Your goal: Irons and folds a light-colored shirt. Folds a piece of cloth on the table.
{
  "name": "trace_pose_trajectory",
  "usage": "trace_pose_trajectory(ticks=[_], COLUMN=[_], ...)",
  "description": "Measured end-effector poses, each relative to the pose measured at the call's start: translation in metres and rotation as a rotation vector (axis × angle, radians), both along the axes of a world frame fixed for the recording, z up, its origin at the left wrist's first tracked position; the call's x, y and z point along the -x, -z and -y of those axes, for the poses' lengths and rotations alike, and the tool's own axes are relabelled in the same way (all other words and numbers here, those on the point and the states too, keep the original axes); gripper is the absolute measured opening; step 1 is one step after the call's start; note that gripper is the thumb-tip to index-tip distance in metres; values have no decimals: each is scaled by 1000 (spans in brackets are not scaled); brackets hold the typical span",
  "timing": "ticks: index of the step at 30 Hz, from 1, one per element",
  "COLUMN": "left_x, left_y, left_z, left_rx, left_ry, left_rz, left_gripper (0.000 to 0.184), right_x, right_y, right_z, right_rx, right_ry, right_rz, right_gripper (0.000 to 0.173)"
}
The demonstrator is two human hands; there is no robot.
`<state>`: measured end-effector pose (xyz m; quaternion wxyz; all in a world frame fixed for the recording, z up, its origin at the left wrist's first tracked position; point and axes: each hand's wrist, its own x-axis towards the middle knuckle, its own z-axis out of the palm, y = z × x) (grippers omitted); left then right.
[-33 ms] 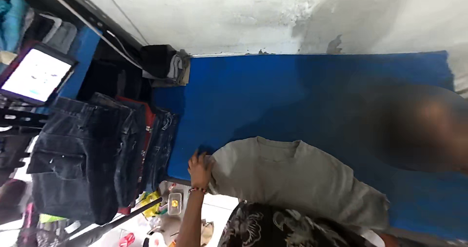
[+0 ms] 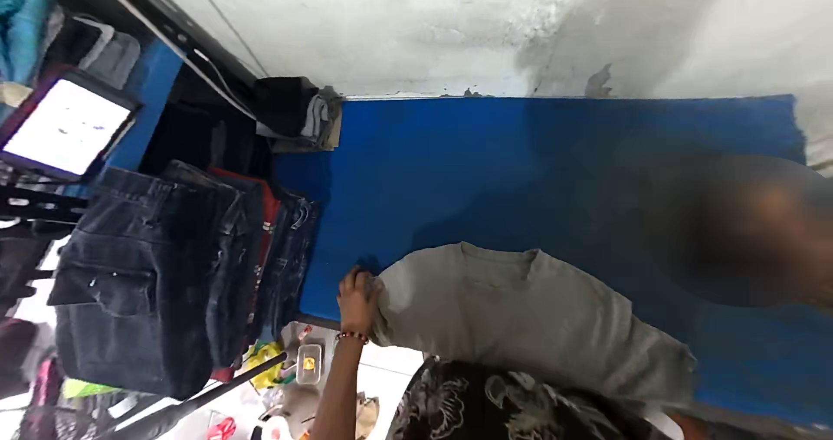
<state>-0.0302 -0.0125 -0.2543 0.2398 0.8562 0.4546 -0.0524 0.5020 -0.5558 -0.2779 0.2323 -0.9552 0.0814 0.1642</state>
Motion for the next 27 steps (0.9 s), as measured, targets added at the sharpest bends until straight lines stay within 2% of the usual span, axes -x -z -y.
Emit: trace_pose_trajectory(ticks=[2, 4, 7, 9, 11, 13, 15, 18, 20, 24, 27], left_x=[-1, -5, -3, 0, 5, 13, 26, 51, 70, 89, 90], left_y=[-1, -11, -22, -22, -21, -21, -24, -35, -38, -33, -32], left_z=[-14, -25, -41, -50, -55, -59, -64, -74, -76, -64, -58], left_rx=[53, 141, 286, 348, 356, 321, 256, 110, 62, 38, 42], left_ry=[60, 59, 54, 63, 47, 22, 30, 64, 38, -11, -2], left_rz=[-15, -62, -156, -138, -73, 60, 199, 349, 427, 498, 476], left_gripper=[36, 39, 41, 40, 41, 46, 48, 39, 32, 26, 25], right_x=[37, 92, 188, 259, 321, 375, 411, 418, 394, 333, 312], right_y=[-57, -103, -139, -159, -153, -133, -113, -103, -104, -100, -123], right_z=[-43, -93, -156, -222, -280, -330, -370, -401, -406, -391, -358], right_rx=[-161, -202, -235, -157, -116, -109, -76, -8, -10, -24, 4], right_ry=[22, 4, -142, -278, -410, -522, -604, -605, -547, -473, -544], right_rz=[-136, -158, -237, -349, -453, -488, -506, -445, -388, -260, -255], right_gripper=[67, 60, 43, 40, 60, 75, 85, 84, 70, 50, 50])
